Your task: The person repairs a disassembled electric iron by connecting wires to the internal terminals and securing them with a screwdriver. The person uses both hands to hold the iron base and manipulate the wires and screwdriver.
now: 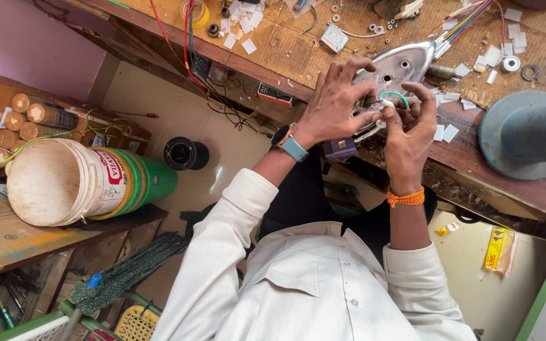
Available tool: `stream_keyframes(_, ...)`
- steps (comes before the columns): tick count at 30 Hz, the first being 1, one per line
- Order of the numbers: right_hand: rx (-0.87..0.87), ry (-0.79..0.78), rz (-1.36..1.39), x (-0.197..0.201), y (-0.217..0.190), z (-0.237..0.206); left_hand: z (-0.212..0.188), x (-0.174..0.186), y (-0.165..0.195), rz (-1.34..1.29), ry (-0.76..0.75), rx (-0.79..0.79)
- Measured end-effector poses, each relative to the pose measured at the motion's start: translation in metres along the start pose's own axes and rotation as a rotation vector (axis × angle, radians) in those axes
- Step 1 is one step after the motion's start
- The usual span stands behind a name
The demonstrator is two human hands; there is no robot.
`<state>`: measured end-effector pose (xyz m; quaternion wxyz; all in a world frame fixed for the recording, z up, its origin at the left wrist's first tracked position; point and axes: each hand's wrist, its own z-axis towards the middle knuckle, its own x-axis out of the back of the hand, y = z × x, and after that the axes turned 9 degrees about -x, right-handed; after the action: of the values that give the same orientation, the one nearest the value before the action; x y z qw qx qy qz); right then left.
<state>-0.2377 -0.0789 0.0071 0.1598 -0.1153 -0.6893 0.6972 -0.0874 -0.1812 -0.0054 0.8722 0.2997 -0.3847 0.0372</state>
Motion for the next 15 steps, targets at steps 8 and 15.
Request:
stream_keyframes(8,-0.06,-0.023,0.105,0.008,0.005,0.008,-0.012,-0.008,0.012,0.117,0.061,-0.023)
stream_keyframes(15,-0.118,-0.009,0.121,0.006,0.01,0.003,-0.026,-0.016,0.033,0.345,0.216,0.195)
